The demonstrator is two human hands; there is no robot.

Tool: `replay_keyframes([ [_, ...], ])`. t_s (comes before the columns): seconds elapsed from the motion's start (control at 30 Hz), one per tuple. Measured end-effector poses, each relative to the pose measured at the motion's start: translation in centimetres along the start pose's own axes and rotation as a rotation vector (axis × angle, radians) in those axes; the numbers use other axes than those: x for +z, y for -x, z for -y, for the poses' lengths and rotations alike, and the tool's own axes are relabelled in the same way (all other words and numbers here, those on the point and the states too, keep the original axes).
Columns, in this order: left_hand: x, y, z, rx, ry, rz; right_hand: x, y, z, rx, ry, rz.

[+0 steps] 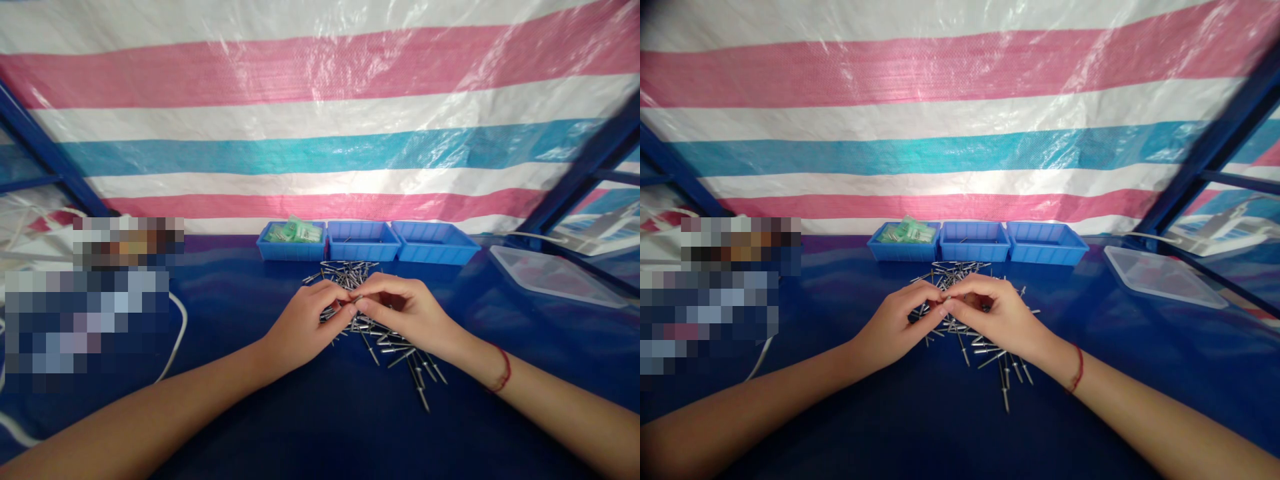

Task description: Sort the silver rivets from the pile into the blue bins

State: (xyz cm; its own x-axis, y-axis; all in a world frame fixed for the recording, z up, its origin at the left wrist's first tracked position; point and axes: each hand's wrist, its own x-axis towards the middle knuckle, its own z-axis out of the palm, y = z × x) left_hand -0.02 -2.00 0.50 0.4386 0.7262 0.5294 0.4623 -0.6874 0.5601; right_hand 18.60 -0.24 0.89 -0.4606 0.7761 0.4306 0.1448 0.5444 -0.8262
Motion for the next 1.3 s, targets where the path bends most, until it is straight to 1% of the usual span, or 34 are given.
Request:
replay_keyframes([
  [0.2,0.1,0.0,-0.1,-0.023,-0.013,-0.036,0.0,0.1,-0.1,-0.017,0.015,-0.028],
  [0.33,0.1,0.0,-0.1,-0.053,-0.037,-0.089,0.0,0.1,-0.6,0.066,-0.023,-0.071],
  [0.43,0.0,0.0,-0.1,-0.057,-0.035,-0.127,0.1,0.1,-0.9,0.109,-0.032,-0.077],
  [0.53,-0.1,0.1,-0.1,-0.024,-0.034,-0.158,0.1,0.1,-0.9,0.09,0.006,-0.058],
  [0.73,-0.2,0.2,-0.4,0.046,-0.047,-0.168,0.0,0.1,-0.8,-0.022,0.115,0.001],
  [0.83,-0.2,0.2,-0.5,0.035,-0.041,-0.158,0.0,0.1,-0.7,-0.041,0.132,0.026],
  [1.03,-0.1,0.3,-0.2,-0.024,-0.061,-0.124,0.0,0.1,-0.4,-0.031,0.12,-0.011],
  [1.1,0.0,0.4,-0.1,-0.049,-0.052,-0.11,-0.4,-0.2,-0.4,-0.022,0.138,-0.049],
  [1.13,0.1,0.5,0.0,-0.06,-0.044,-0.107,-0.7,-0.3,-0.6,-0.012,0.156,-0.092],
  [1.17,0.2,0.5,0.1,-0.069,-0.038,-0.103,-1.2,-0.6,-0.8,0.002,0.179,-0.155],
  [1.23,0.3,0.6,0.1,-0.077,-0.033,-0.091,-2.4,-1.1,-1.5,0.046,0.251,-0.322],
  [1.3,0.4,0.6,0.1,-0.074,-0.035,-0.078,-4.0,-1.5,-2.4,0.081,0.377,-0.479],
])
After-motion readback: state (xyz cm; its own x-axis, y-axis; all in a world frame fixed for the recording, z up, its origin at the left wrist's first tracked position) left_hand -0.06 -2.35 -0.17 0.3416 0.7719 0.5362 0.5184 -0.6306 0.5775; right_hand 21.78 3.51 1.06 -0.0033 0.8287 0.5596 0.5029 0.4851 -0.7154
